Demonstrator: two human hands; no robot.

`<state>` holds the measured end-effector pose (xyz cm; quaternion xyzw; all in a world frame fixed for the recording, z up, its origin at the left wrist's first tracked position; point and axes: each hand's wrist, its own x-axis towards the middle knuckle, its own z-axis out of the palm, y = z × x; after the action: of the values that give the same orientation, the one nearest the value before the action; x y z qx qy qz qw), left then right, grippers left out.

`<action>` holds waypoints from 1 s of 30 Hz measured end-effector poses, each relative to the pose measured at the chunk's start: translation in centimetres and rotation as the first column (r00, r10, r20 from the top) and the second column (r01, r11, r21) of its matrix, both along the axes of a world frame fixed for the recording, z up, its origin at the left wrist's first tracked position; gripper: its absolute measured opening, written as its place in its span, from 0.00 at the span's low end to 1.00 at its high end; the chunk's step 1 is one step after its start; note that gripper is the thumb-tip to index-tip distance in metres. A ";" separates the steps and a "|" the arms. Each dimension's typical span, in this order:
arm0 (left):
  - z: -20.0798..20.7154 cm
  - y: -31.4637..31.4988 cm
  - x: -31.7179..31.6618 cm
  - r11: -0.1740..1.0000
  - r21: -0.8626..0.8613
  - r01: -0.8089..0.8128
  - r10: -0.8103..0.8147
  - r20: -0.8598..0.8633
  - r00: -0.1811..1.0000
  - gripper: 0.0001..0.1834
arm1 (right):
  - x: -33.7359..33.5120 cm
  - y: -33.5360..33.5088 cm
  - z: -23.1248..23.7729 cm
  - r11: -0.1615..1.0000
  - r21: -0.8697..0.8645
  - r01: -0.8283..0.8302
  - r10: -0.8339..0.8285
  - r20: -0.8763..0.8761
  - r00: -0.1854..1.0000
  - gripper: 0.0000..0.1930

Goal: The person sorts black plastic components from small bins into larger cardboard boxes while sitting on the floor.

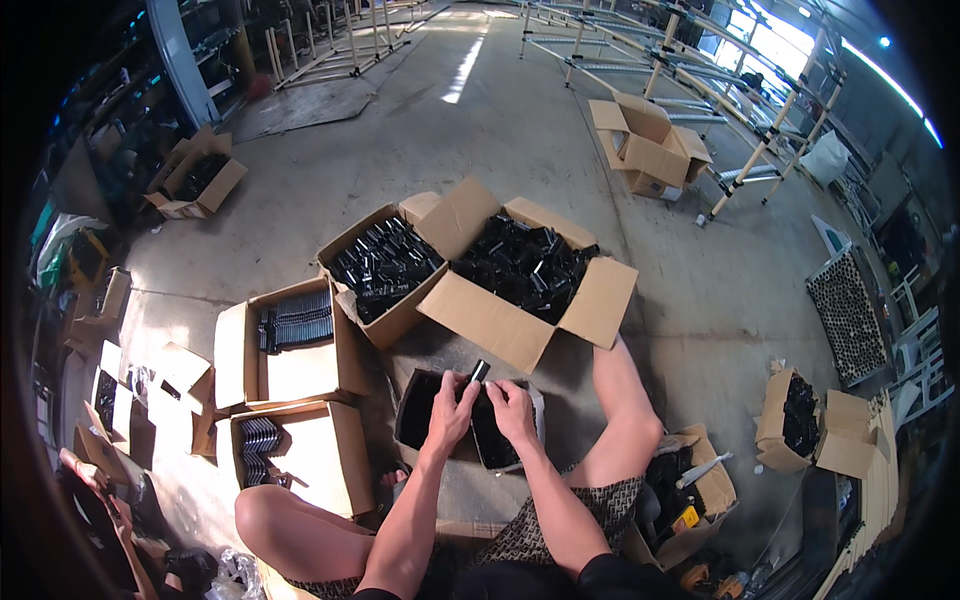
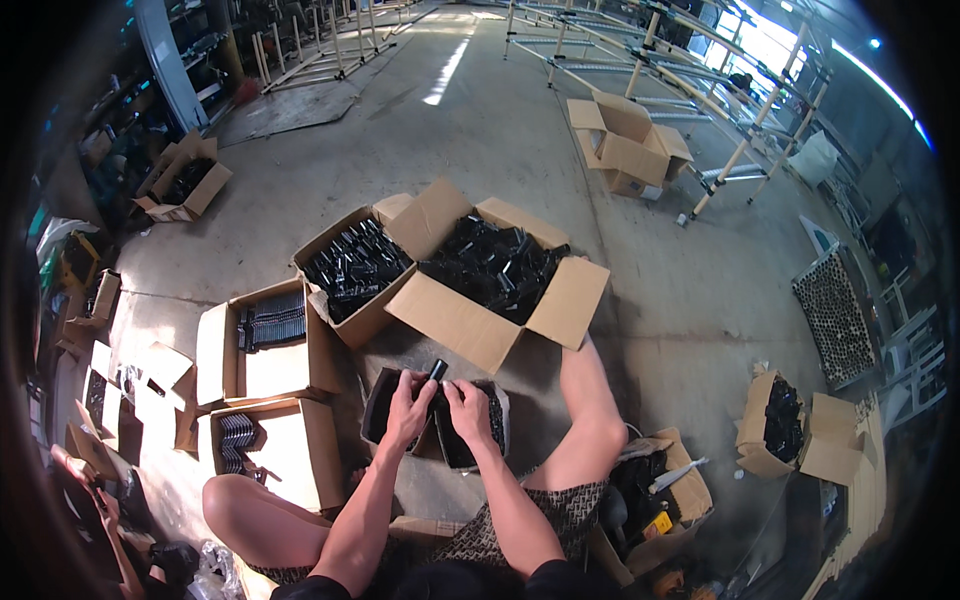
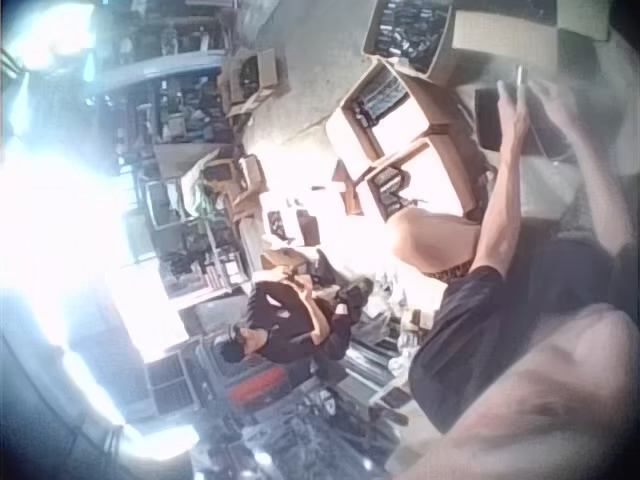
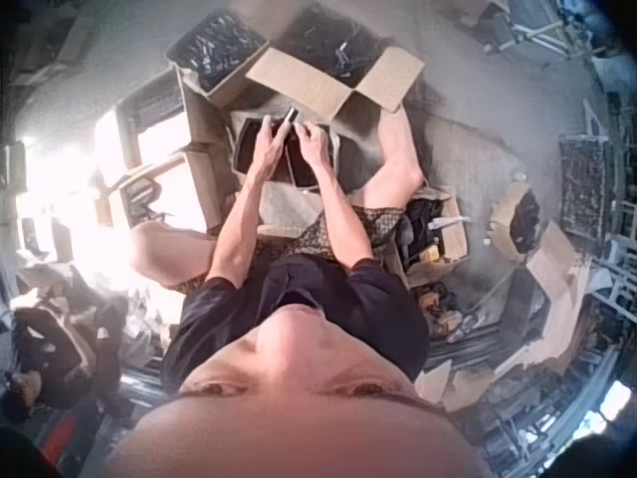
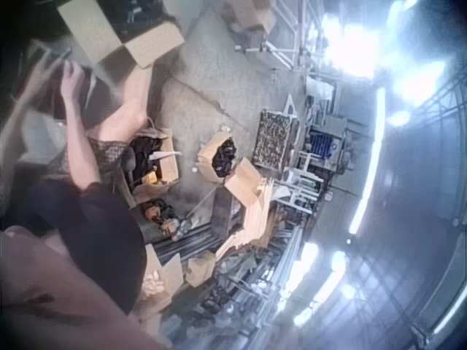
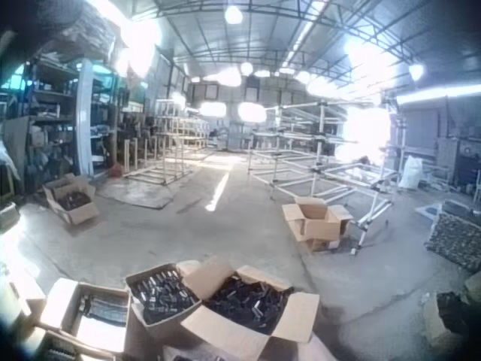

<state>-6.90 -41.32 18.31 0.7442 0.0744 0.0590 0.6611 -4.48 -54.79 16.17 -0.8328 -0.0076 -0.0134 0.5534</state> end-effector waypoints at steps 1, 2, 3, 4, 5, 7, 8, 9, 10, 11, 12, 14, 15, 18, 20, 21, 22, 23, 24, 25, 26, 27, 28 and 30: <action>0.1 0.0 0.0 0.999 0.036 -0.001 0.001 0.003 1.000 0.17 | 0.0 0.0 -0.4 1.000 -0.024 0.015 -0.015 0.011 1.000 0.15; 0.1 0.0 0.0 0.997 0.071 -0.001 0.001 0.005 1.000 0.18 | 0.0 0.0 -0.7 0.998 -0.047 0.032 -0.031 0.022 0.999 0.14; -0.3 0.1 0.0 0.999 0.042 0.008 -0.008 0.011 1.000 0.19 | 0.0 0.0 -0.9 0.998 -0.053 0.023 -0.022 0.030 0.999 0.14; -0.9 0.0 0.0 0.998 0.060 -0.006 0.005 0.024 1.000 0.19 | 0.1 0.1 -1.2 0.999 -0.035 0.030 -0.029 0.020 0.999 0.14; -1.4 -0.1 0.1 0.997 0.077 -0.020 0.017 0.038 0.999 0.19 | 0.2 0.1 -1.4 0.999 -0.018 0.038 -0.037 0.011 0.999 0.14; -2.2 0.0 0.2 0.996 0.079 -0.039 0.039 -0.002 0.999 0.20 | 0.1 0.4 -1.0 0.999 0.025 0.043 -0.042 -0.022 0.999 0.15; -2.7 0.0 0.2 0.995 0.079 -0.058 0.058 0.013 0.998 0.20 | -0.1 0.5 -0.8 0.998 0.043 0.039 -0.039 -0.006 0.999 0.14; -2.5 -0.2 0.2 0.994 0.079 -0.074 0.072 0.024 0.997 0.19 | -0.3 0.6 -0.7 0.998 0.059 0.039 -0.040 0.006 0.999 0.14; -2.4 -0.3 0.3 0.993 0.078 -0.089 0.086 0.036 0.996 0.19 | -0.6 0.7 -0.6 0.996 0.075 0.039 -0.041 0.019 0.999 0.14; -2.2 -0.1 0.2 0.991 0.107 -0.082 0.079 0.035 0.996 0.19 | -0.8 0.6 -0.5 0.989 0.146 0.010 -0.010 -0.001 1.000 0.14; -1.9 -0.1 0.1 0.994 0.080 -0.069 0.068 0.018 0.998 0.19 | -0.8 0.5 -0.8 0.991 0.137 0.004 -0.005 0.002 1.000 0.14; -1.3 -0.1 -0.1 0.999 0.026 -0.042 0.042 -0.016 0.999 0.19 | -0.5 0.2 -1.4 0.993 0.122 -0.005 0.004 0.008 1.000 0.13; -1.1 -0.1 -0.1 0.999 0.025 -0.033 0.033 -0.012 0.999 0.18 | -0.2 0.1 -0.7 0.999 0.033 0.012 -0.009 -0.093 0.996 0.13; -1.1 -0.1 -0.2 0.998 0.039 -0.052 0.051 0.006 0.999 0.17 | -0.1 0.3 -1.9 0.999 0.033 0.014 -0.018 0.127 0.992 0.14; -2.4 -0.2 0.0 0.992 0.055 -0.117 0.116 0.024 0.993 0.16 | -0.5 0.5 -2.1 0.987 0.159 0.007 -0.011 0.023 1.000 0.13; -2.2 -0.3 0.1 0.999 0.023 -0.042 0.042 -0.004 0.999 0.15 | -0.3 0.1 -2.7 0.986 0.167 0.002 -0.008 0.035 0.999 0.14; -0.6 -0.3 -0.3 0.998 -0.061 -0.023 0.019 -0.063 0.998 0.15 | -0.4 0.2 -2.4 0.984 0.179 -0.010 0.003 0.040 0.999 0.14; -1.0 -0.2 -0.2 0.998 -0.061 -0.027 0.021 -0.087 0.996 0.15 | -0.4 0.0 -2.0 0.995 0.100 -0.011 0.010 0.011 1.000 0.15; -1.2 0.2 -0.1 0.998 -0.056 -0.039 0.033 -0.101 0.994 0.14 | 0.1 0.3 -1.8 0.998 0.057 -0.016 0.021 -0.088 0.996 0.17; -1.3 0.2 -0.1 0.997 -0.078 -0.015 0.009 -0.085 0.996 0.13 | 0.0 0.3 -1.7 0.999 0.042 -0.016 0.019 -0.080 0.997 0.18; -1.8 0.0 0.0 0.994 -0.113 -0.008 0.001 -0.060 0.998 0.12 | -0.2 0.1 -1.6 1.000 0.027 -0.016 0.018 -0.073 0.997 0.18; -1.6 -0.2 -0.1 0.992 -0.122 -0.008 -0.001 -0.078 0.997 0.12 | -0.5 0.0 -1.8 0.995 0.092 -0.037 0.036 0.019 0.999 0.18; -1.3 -0.4 -0.1 0.991 -0.131 -0.011 -0.002 -0.096 0.995 0.11 | -0.9 0.0 -2.0 0.990 0.139 -0.018 0.010 0.061 0.998 0.18; -1.2 -0.6 -0.1 0.982 -0.191 0.004 -0.020 -0.084 0.996 0.11 | -0.4 -0.2 -2.2 0.993 0.109 -0.039 0.032 0.063 0.998 0.17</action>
<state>-6.96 -41.91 17.08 0.6797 0.1036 0.0157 0.7259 -4.85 -54.96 13.93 -0.7999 -0.0385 -0.0293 0.5982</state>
